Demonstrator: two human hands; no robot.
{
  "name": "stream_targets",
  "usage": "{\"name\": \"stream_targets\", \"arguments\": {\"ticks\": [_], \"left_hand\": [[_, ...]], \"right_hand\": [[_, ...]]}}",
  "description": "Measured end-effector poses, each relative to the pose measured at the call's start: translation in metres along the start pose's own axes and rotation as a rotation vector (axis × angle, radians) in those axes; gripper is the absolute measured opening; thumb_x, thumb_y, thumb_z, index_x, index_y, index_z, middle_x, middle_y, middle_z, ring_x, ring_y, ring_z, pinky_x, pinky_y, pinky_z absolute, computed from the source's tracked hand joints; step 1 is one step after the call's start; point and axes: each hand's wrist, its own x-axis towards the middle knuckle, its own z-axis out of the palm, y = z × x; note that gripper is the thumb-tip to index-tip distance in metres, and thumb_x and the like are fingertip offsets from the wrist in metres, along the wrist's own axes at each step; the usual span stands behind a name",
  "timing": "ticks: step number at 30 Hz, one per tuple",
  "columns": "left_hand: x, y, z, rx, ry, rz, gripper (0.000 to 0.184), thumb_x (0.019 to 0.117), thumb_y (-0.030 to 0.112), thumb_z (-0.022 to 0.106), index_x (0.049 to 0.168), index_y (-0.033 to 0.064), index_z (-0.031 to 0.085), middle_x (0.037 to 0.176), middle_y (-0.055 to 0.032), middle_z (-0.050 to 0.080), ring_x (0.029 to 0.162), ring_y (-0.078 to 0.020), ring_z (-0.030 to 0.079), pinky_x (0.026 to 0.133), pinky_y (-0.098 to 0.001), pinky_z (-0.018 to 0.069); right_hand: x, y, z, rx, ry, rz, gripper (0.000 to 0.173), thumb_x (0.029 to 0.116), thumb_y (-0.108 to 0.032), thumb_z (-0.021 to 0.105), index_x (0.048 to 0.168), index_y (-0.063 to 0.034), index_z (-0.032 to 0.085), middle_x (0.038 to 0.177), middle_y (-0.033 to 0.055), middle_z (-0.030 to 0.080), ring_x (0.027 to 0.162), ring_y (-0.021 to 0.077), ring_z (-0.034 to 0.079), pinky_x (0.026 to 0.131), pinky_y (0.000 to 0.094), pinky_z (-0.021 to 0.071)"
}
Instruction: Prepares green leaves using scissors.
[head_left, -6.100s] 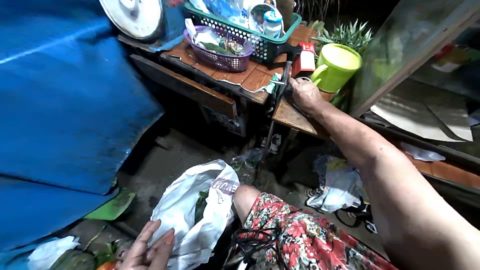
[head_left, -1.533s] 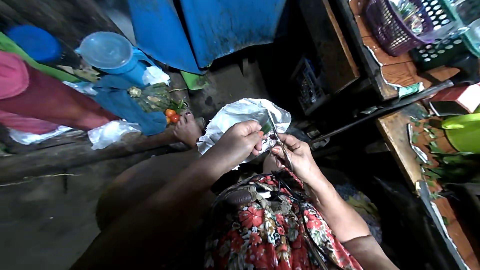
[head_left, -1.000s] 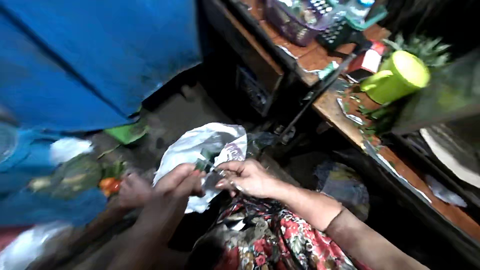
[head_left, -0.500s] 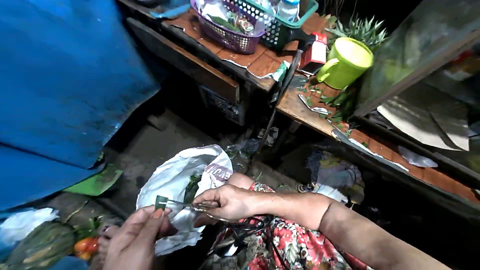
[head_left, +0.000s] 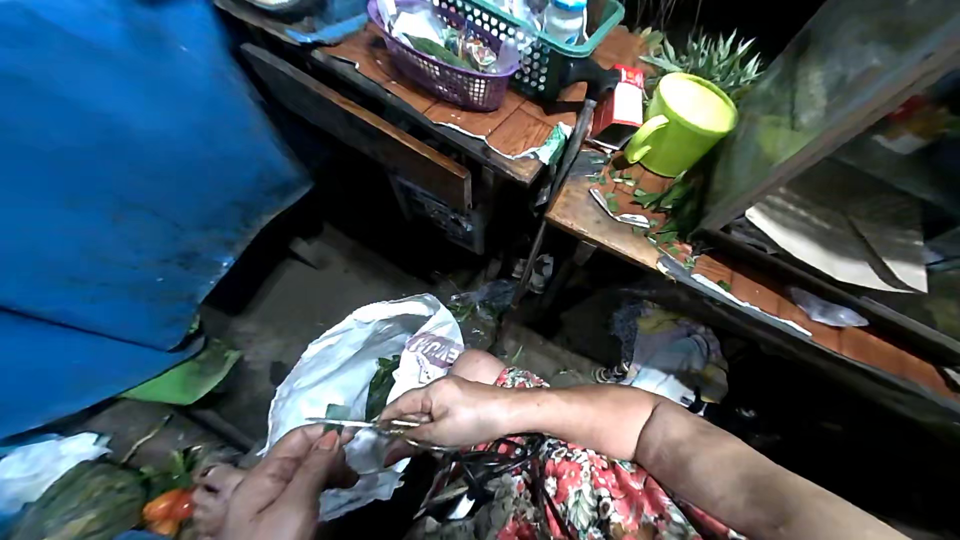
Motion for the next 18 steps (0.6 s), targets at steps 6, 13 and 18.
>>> {"name": "stream_targets", "arguments": {"ticks": [6,13,18], "left_hand": [[0.006,-0.008,-0.005,-0.063,-0.059,0.050,0.019,0.1023,0.005,0.041,0.097,0.0164,0.055,0.068,0.0182,0.060,0.060,0.0008,0.060,0.062,-0.0219,0.0559],[0.011,-0.008,-0.005,0.065,0.009,-0.055,0.009,0.1024,0.010,0.046,0.102,0.0083,0.054,0.071,0.0142,0.057,0.061,0.0003,0.061,0.063,-0.0220,0.0573],[0.015,-0.013,-0.008,0.290,0.021,-0.059,0.037,0.1012,0.013,0.050,0.131,-0.0083,0.048,0.097,-0.0041,0.063,0.077,-0.0045,0.065,0.072,-0.0268,0.0583]], "right_hand": [[-0.001,0.000,-0.001,0.005,0.037,-0.004,0.027,0.1012,-0.009,0.062,0.122,0.0073,0.065,0.093,0.0173,0.068,0.074,0.0167,0.062,0.068,0.0328,0.0520],[-0.014,-0.001,-0.014,-0.212,0.136,-0.046,0.029,0.1001,-0.009,0.061,0.125,0.0055,0.066,0.108,0.0210,0.072,0.100,0.0292,0.069,0.092,0.0451,0.0525],[-0.029,0.006,-0.034,-0.320,0.243,-0.059,0.030,0.1016,-0.012,0.059,0.126,0.0045,0.065,0.111,0.0197,0.071,0.102,0.0275,0.068,0.094,0.0437,0.0531]]}}
